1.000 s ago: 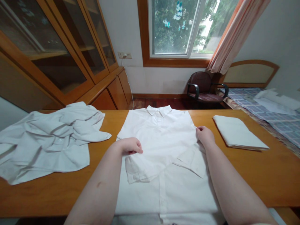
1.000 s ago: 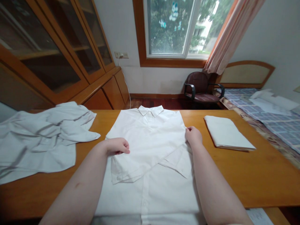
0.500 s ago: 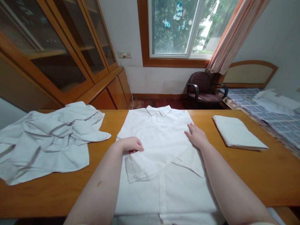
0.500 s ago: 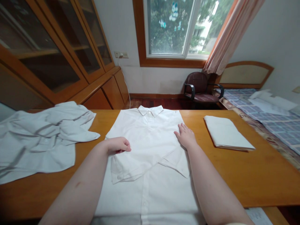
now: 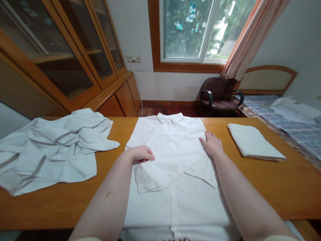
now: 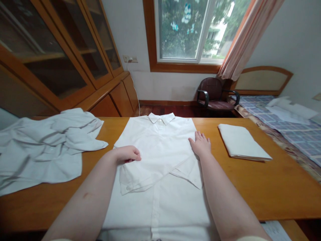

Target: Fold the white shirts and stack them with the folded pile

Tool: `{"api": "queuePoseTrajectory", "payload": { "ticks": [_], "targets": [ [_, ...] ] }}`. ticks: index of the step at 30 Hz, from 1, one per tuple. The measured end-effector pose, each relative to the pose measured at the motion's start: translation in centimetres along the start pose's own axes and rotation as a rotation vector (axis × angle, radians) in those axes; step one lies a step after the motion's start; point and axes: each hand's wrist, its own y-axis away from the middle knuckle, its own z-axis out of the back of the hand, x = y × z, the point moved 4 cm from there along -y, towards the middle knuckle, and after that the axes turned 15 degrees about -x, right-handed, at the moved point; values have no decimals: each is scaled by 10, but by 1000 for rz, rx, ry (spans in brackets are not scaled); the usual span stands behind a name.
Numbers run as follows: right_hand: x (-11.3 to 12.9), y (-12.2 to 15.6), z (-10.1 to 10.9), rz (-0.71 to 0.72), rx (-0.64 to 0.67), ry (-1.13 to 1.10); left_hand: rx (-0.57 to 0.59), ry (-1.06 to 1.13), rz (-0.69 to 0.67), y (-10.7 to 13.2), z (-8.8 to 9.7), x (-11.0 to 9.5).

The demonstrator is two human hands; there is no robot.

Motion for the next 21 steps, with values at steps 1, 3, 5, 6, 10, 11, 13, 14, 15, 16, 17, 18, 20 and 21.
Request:
{"api": "queuePoseTrajectory", "payload": {
  "ticks": [1, 3, 5, 6, 10, 11, 13, 14, 15, 16, 17, 18, 20, 21],
  "targets": [
    [0, -1, -1, -1, -5, 3, -3, 6, 5, 0, 0, 0],
    [1, -2, -2, -6, -8, 12, -11, 23, 15, 0, 1, -1],
    [3, -5, -3, -11, -6, 20, -8, 49, 30, -2, 1, -1],
    [3, -7, -3, -12, -6, 22, -5, 62, 37, -3, 1, -2],
    [4, -17, -3, -20, -9, 23, -38, 113, 70, -15, 5, -4],
    [4, -19, -3, -23, -8, 24, -54, 116, 77, -18, 6, -5],
    [4, -23, -3, -26, -7, 30, -79, 115, 80, -25, 9, -6],
    [3, -25, -3, -27, -8, 32, -84, 109, 75, -27, 9, -6],
    [3, -26, -3, -28, -10, 35, -85, 104, 69, -28, 9, -6],
    [3, -26, -3, -29, -13, 35, -91, 108, 61, -28, 9, -6],
    [3, -26, -3, -30, -15, 34, -102, 123, 52, -27, 8, -6],
    [3, -26, -3, -30, -18, 31, -117, 150, 39, -24, 7, -6],
    [3, -26, -4, -29, -23, 24, -151, 235, 9, -17, 5, -6],
    [4, -25, -3, -28, -26, 21, -163, 282, -2, -12, 3, -5]
  ]
}}
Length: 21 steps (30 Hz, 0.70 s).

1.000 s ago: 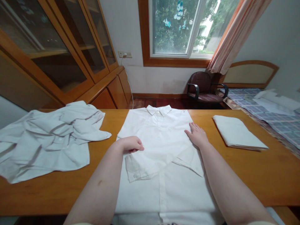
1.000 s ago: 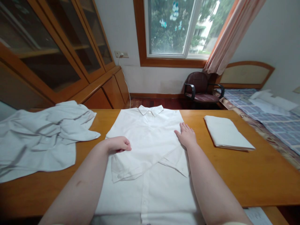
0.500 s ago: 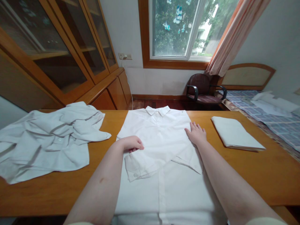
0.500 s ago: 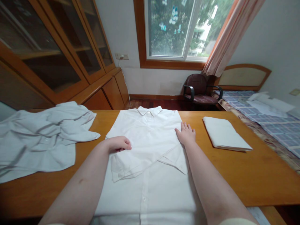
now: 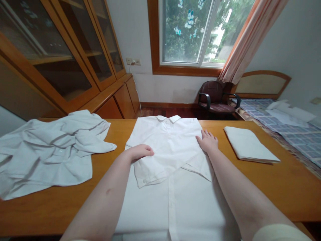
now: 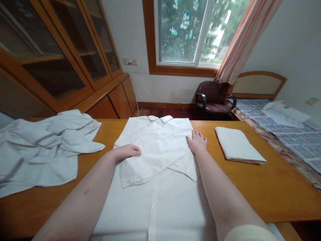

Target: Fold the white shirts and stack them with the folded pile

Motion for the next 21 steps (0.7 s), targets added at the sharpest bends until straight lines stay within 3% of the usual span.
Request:
{"api": "queuePoseTrajectory", "payload": {
  "ticks": [6, 11, 16, 21],
  "targets": [
    [0, 1, 2, -1, -3, -1, 35, 158, 72, 39, 8, 14],
    [0, 0, 2, -9, -3, -15, 72, 114, 6, 68, 20, 23],
    [0, 0, 1, -15, -10, -29, -131, -30, 28, 81, 17, 40],
    [0, 0, 2, -17, -11, -36, -244, -177, 89, 89, 8, 59]
  ]
}}
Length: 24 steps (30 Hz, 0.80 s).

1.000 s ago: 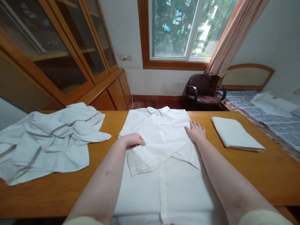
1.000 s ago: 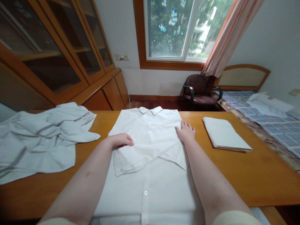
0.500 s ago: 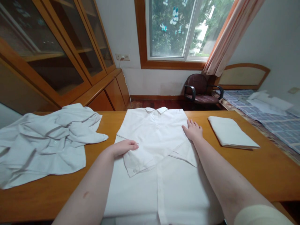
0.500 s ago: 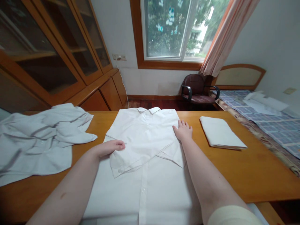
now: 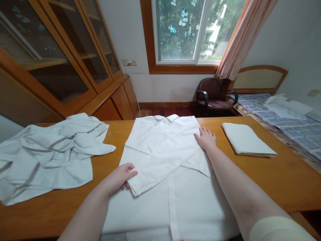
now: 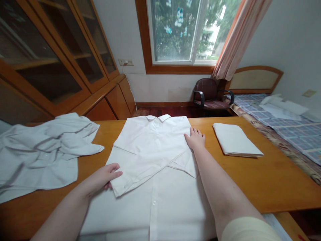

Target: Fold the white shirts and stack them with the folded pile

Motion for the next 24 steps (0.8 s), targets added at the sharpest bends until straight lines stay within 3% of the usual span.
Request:
{"api": "queuePoseTrajectory", "payload": {
  "ticks": [3, 6, 8, 10, 14, 17, 20, 24],
  "targets": [
    [0, 0, 0, 2, -1, 1, -131, -279, -44, 2, 7, 2],
    [-1, 0, 0, 3, -1, -2, -261, -559, -54, 5, 17, -9],
    [-1, 0, -1, 5, -2, -4, -329, -660, -61, 7, 22, -27],
    [-1, 0, -1, 6, -5, -5, -361, -667, -183, 10, 20, -58],
    [-1, 0, -1, 1, -13, -10, -141, -551, -508, 9, -12, -128],
    [-1, 0, -1, -1, -15, -18, -82, -529, -636, -5, -51, -158],
    [-1, 0, 0, -1, -24, -27, -175, -537, -769, -25, -88, -163],
    [-1, 0, -1, -1, -44, -49, -178, -610, -764, -44, -117, -146]
  ]
}}
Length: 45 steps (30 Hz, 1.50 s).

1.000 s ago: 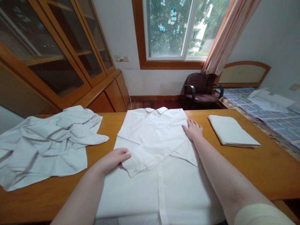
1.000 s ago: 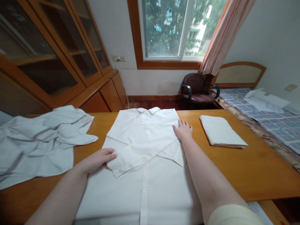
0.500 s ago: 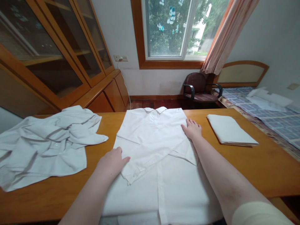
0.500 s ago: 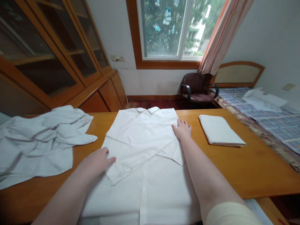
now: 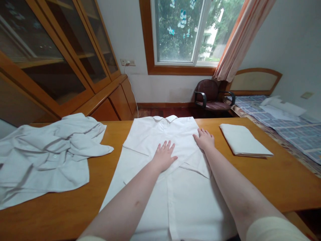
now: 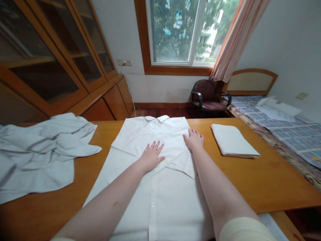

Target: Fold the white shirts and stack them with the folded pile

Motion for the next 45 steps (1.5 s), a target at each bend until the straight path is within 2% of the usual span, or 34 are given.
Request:
{"api": "queuePoseTrajectory", "payload": {
  "ticks": [4, 6, 8, 10, 11, 13, 14, 16, 19, 25, 31, 36, 41, 43, 45],
  "targets": [
    [-3, 0, 3, 0, -33, -39, -12, -15, -13, 2, -7, 5],
    [-4, 1, 11, 17, -122, -53, -30, -19, -15, 2, -8, 6],
    [3, 4, 24, 136, -233, -104, -44, -18, -18, 2, -10, 7],
    [21, 14, 33, 365, -256, -209, -55, -16, -21, 1, -12, 7],
    [32, 21, 34, 487, -210, -270, -58, -15, -21, 1, -13, 8],
    [53, 36, 31, 640, -68, -343, -53, -14, -22, 0, -13, 8],
    [61, 42, 27, 689, 17, -349, -46, -12, -25, 0, -13, 9],
    [71, 49, 16, 695, 139, -320, -30, -6, -32, 0, -12, 9],
    [64, 42, 3, 587, 183, -222, -25, 0, -35, 1, -9, 8],
    [18, 10, -5, 237, 131, -20, -18, 0, -23, 1, -6, 8],
    [0, 2, -4, 71, 97, -24, 1, 8, -23, 2, -4, 9],
    [-12, -1, 3, -4, -10, -197, 12, 12, -26, 1, -6, 9],
    [-47, -10, 10, -276, -186, -518, 2, 21, -17, 2, -2, 7],
    [-59, -13, 9, -367, -210, -604, -9, 34, -18, 4, 5, 5],
    [-65, -15, 6, -427, -201, -666, -13, 83, -105, 7, 14, -2]
  ]
}}
